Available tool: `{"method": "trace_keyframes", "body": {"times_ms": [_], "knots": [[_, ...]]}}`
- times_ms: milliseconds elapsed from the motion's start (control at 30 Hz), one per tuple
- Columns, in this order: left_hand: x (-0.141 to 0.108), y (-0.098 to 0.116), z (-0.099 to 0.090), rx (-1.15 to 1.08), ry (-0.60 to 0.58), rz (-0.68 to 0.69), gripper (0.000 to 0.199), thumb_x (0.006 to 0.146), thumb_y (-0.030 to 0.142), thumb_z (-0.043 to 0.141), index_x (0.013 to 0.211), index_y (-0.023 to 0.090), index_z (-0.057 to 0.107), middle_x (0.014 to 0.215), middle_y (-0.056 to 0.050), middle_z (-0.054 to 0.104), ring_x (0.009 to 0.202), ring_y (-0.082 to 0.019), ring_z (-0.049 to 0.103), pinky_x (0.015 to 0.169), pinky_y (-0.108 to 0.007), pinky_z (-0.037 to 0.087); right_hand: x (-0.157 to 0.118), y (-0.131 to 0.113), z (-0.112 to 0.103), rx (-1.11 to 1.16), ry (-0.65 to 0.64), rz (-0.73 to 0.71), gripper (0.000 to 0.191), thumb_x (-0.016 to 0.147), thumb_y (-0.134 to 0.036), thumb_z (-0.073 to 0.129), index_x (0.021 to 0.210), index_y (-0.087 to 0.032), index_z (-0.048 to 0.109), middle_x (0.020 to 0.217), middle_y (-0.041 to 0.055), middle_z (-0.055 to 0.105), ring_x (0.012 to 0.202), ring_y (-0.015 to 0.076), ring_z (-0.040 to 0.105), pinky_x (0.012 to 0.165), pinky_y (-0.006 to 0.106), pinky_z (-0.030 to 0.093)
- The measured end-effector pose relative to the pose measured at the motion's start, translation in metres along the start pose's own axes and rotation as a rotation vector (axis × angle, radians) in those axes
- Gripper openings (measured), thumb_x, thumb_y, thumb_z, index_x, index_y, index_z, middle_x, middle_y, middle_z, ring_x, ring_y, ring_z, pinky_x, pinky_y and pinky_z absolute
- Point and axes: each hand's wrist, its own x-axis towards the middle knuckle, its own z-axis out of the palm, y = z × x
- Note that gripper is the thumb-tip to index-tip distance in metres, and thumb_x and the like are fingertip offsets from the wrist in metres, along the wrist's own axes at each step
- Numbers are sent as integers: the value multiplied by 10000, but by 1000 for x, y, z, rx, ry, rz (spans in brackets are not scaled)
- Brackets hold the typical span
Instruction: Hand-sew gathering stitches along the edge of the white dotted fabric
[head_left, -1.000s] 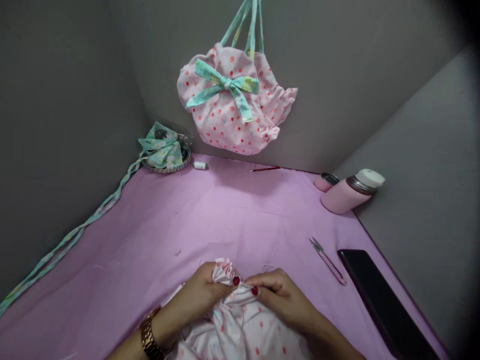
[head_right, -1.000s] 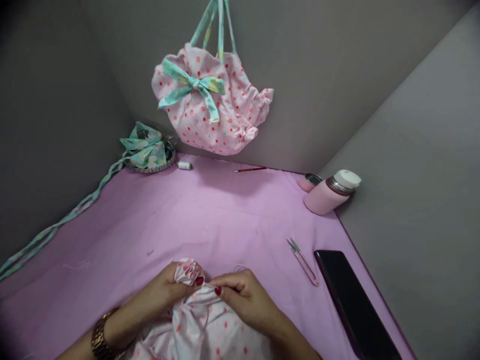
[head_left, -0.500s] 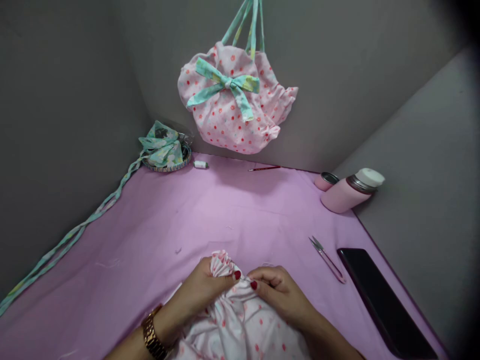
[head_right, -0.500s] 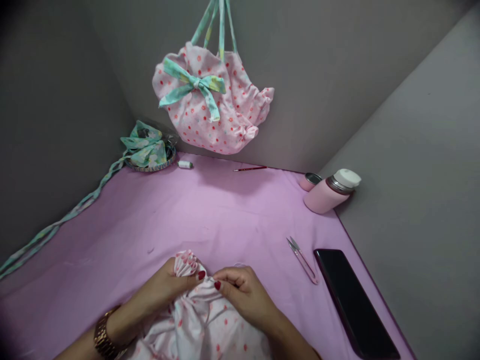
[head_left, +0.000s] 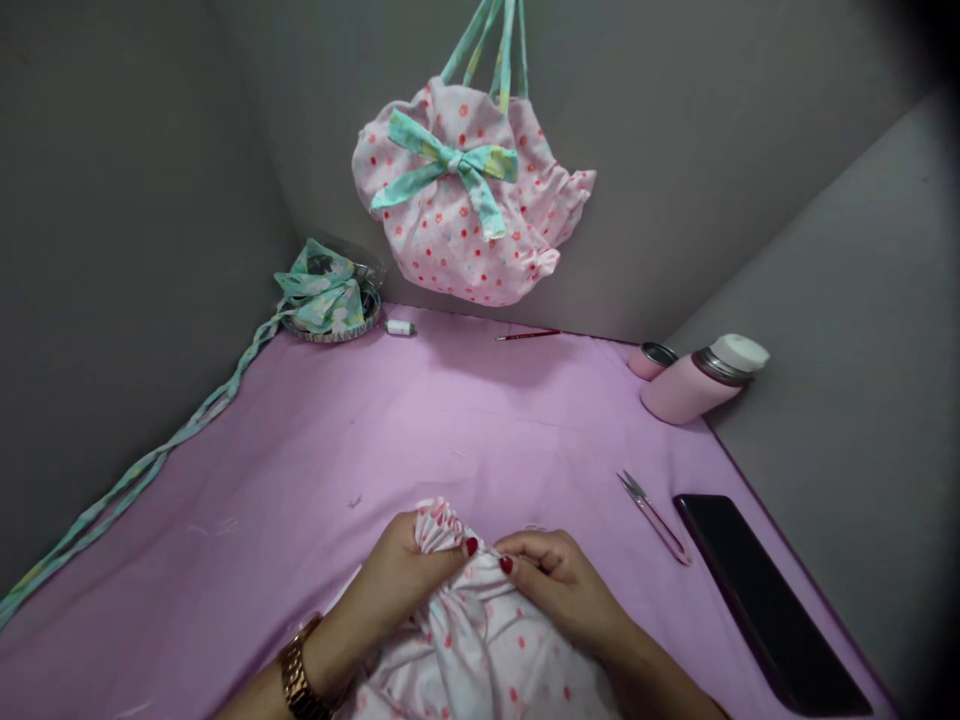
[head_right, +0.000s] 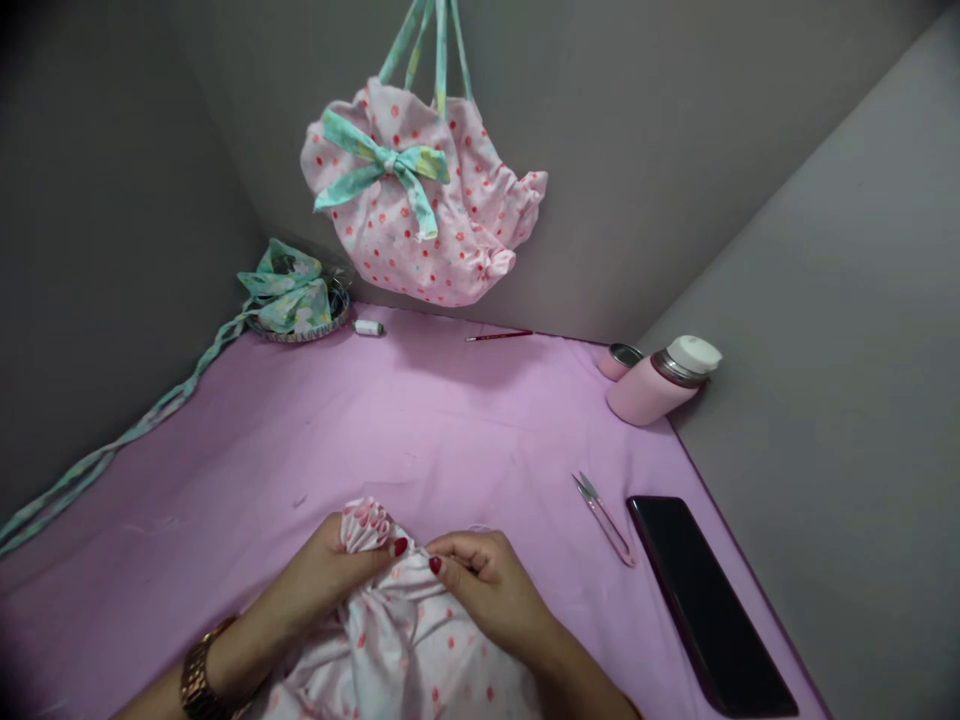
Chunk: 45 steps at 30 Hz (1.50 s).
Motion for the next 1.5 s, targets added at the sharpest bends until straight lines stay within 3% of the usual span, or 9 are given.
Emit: {"method": "trace_keyframes", "body": {"times_ms": [300,600,867,1033,1300,1500], "knots": [[-2,-6,1,136,42,70,237,769,281,522,577,186,421,549,62,346,518,-96,318,488,-230,276,1,-1,1,-67,15,-12,273,833,-341,546,855,-127,713,712,67,681,623,142,590,571,220,435],[-6,-3,1,427,110,246,144,736,98,483,640,160,571,587,13,564,553,-120,492,519,-217,347,-1,-1,5,-273,62,-91,226,856,-256,494,886,-151,692,724,39,683,648,145,602,601,217,434],[-6,1,2,497,109,303,165,746,98,494,619,158,580,571,8,583,531,-119,508,515,-212,347,-3,0,10,-400,108,-108,220,871,-235,451,845,-149,651,670,23,651,637,141,595,596,207,418],[-3,-4,3,323,112,225,149,773,147,498,656,165,589,617,3,598,584,-130,522,536,-214,366,-2,0,11,-386,144,-98,237,875,-270,441,796,-139,622,682,34,649,630,142,582,587,211,415],[3,-14,3,120,139,110,203,801,283,522,631,171,523,595,32,478,578,-116,437,551,-231,355,0,-1,9,-294,162,-94,253,860,-301,470,787,-134,646,694,48,664,645,154,593,589,219,434],[3,-8,3,-19,65,53,167,777,270,530,646,167,532,590,37,476,573,-115,439,562,-235,360,-1,-4,8,-230,124,-78,240,857,-303,497,837,-156,686,710,41,674,651,151,596,597,220,448]]}}
